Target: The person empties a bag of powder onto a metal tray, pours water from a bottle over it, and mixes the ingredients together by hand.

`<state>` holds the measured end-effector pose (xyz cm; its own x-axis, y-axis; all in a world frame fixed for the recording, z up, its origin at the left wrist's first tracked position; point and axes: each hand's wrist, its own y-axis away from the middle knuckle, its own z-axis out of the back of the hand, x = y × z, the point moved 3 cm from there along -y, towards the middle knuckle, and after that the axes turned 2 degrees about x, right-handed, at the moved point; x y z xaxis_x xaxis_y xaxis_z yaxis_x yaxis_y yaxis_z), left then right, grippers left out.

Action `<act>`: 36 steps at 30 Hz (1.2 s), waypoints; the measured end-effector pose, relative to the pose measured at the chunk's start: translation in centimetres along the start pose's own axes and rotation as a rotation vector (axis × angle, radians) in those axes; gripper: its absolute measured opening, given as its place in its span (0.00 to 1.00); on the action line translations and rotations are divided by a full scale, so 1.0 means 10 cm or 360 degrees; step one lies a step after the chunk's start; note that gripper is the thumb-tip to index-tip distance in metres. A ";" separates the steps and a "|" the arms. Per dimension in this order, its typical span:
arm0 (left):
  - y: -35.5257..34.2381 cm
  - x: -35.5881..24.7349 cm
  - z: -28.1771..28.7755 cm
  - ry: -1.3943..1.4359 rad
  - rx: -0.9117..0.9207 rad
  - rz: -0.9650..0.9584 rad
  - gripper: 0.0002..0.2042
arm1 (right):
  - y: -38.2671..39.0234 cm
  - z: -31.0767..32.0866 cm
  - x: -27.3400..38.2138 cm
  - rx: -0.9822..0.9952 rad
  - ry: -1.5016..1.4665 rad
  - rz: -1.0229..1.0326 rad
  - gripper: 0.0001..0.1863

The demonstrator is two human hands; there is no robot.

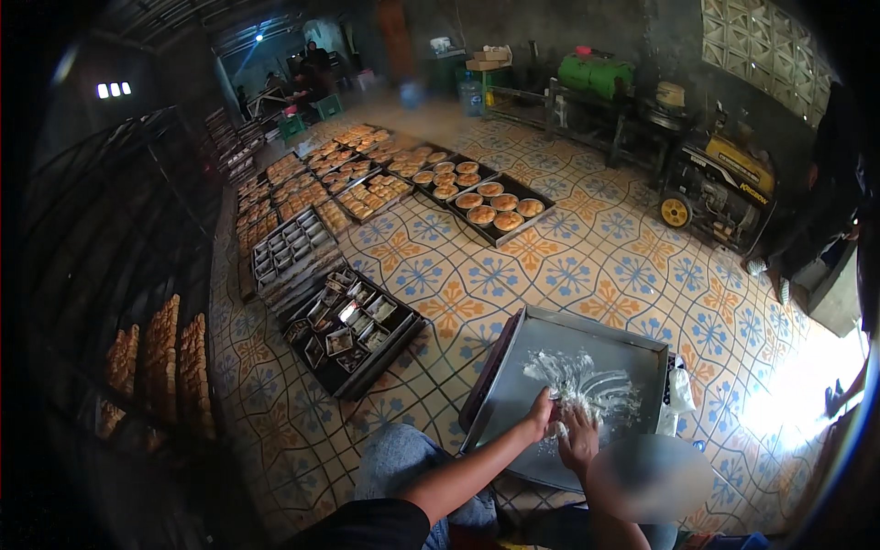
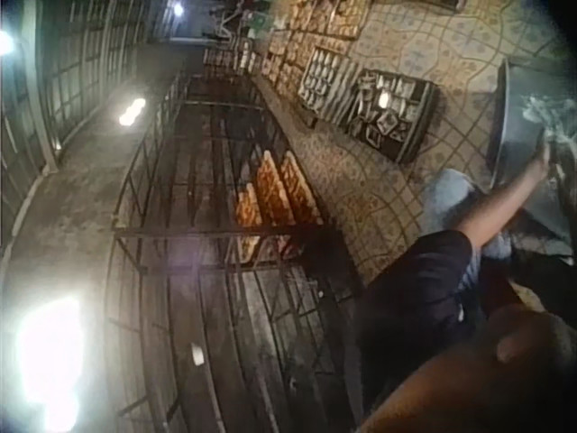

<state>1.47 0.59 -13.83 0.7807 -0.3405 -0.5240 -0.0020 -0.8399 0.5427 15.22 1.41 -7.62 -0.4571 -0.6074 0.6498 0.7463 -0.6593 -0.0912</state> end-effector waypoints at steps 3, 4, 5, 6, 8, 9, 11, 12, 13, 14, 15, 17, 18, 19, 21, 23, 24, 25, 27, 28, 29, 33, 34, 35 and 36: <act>0.02 -0.02 -0.01 -0.0206 -0.0171 -0.0159 0.35 | 0.03 -0.12 -0.03 0.0042 0.0051 -0.0002 0.40; -0.05 0.03 0.16 -0.0205 -0.0194 -0.0188 0.35 | 0.01 -0.18 0.03 0.0039 0.0047 0.0058 0.41; -0.14 0.07 0.37 -0.0207 -0.0187 -0.0148 0.36 | -0.02 -0.23 0.13 0.0106 0.0062 0.0050 0.40; -0.19 0.09 0.48 -0.0211 -0.0162 -0.0083 0.36 | -0.04 -0.24 0.20 0.0109 0.0055 0.0068 0.40; -0.05 0.07 0.12 -0.0119 0.0117 0.0059 0.37 | 0.03 -0.19 0.10 0.0162 0.0127 -0.0096 0.36; -0.05 0.08 0.15 -0.0031 0.0099 0.0038 0.34 | 0.02 -0.19 0.18 0.0167 0.0115 -0.0070 0.36; 0.00 0.06 0.09 -0.0068 0.0040 0.0066 0.39 | 0.05 -0.17 0.17 0.0181 0.0152 -0.0133 0.37; 0.03 0.02 0.07 -0.0070 0.0037 0.0060 0.39 | 0.05 -0.18 0.16 0.0179 0.0149 -0.0127 0.37; 0.06 -0.02 0.04 -0.0151 0.0011 0.0099 0.39 | 0.05 -0.17 0.12 0.0155 0.0162 -0.0113 0.37; 0.11 -0.07 -0.05 -0.0232 -0.0010 0.0145 0.38 | 0.06 -0.17 0.05 0.0130 0.0177 -0.0107 0.37; 0.16 -0.09 -0.16 -0.0161 -0.0066 0.0178 0.38 | 0.07 -0.19 -0.05 0.0113 0.0187 -0.0116 0.37; 0.19 -0.14 -0.14 -0.0167 -0.0007 0.0114 0.39 | 0.03 -0.13 0.03 0.0118 0.0154 -0.0129 0.38; 0.20 -0.15 -0.14 -0.0176 0.0064 0.0068 0.40 | 0.02 -0.11 0.05 0.0119 0.0128 -0.0162 0.38; 0.18 -0.17 -0.15 -0.0124 0.0163 0.0064 0.42 | 0.00 -0.11 0.01 0.0120 0.0159 -0.0136 0.38; 0.15 -0.17 -0.14 -0.0167 0.0163 0.0063 0.43 | 0.01 -0.09 -0.06 0.0108 0.0156 -0.0149 0.38; 0.17 -0.17 -0.19 -0.0221 0.0254 0.0083 0.44 | 0.02 -0.08 -0.10 0.0075 0.0147 -0.0253 0.37; 0.16 -0.19 -0.20 -0.0224 0.0259 0.0087 0.44 | 0.01 -0.08 -0.13 0.0071 0.0148 -0.0259 0.37; 0.17 -0.21 -0.21 -0.0203 0.0260 0.0098 0.44 | 0.01 -0.05 -0.14 0.0037 0.0139 -0.0228 0.37; 0.18 -0.23 -0.22 -0.0181 0.0262 0.0105 0.45 | 0.01 -0.02 -0.14 0.0002 0.0133 -0.0193 0.36; 0.16 -0.24 -0.18 -0.0166 0.0257 0.0116 0.46 | -0.02 -0.01 -0.12 0.0040 0.0146 -0.0206 0.36; 0.14 -0.25 -0.15 -0.0150 0.0252 0.0126 0.46 | -0.04 0.00 -0.11 0.0079 0.0160 -0.0218 0.36; 0.12 -0.28 -0.19 -0.0258 0.0230 0.0082 0.48 | -0.03 0.02 -0.22 0.0047 0.0167 -0.0251 0.35; 0.13 -0.25 -0.19 -0.0223 0.0272 0.0123 0.48 | -0.02 0.03 -0.22 0.0046 0.0180 -0.0275 0.35; 0.13 -0.24 -0.19 -0.0188 0.0315 0.0165 0.49 | -0.02 0.03 -0.23 0.0043 0.0192 -0.0300 0.34; 0.11 -0.25 -0.18 -0.0191 0.0316 0.0168 0.49 | -0.02 0.04 -0.24 0.0040 0.0191 -0.0303 0.34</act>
<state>0.64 1.23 -10.75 0.6898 -0.4686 -0.5519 -0.2115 -0.8595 0.4653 16.34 3.21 -8.91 -0.6438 -0.5225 0.5590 0.6524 -0.7566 0.0442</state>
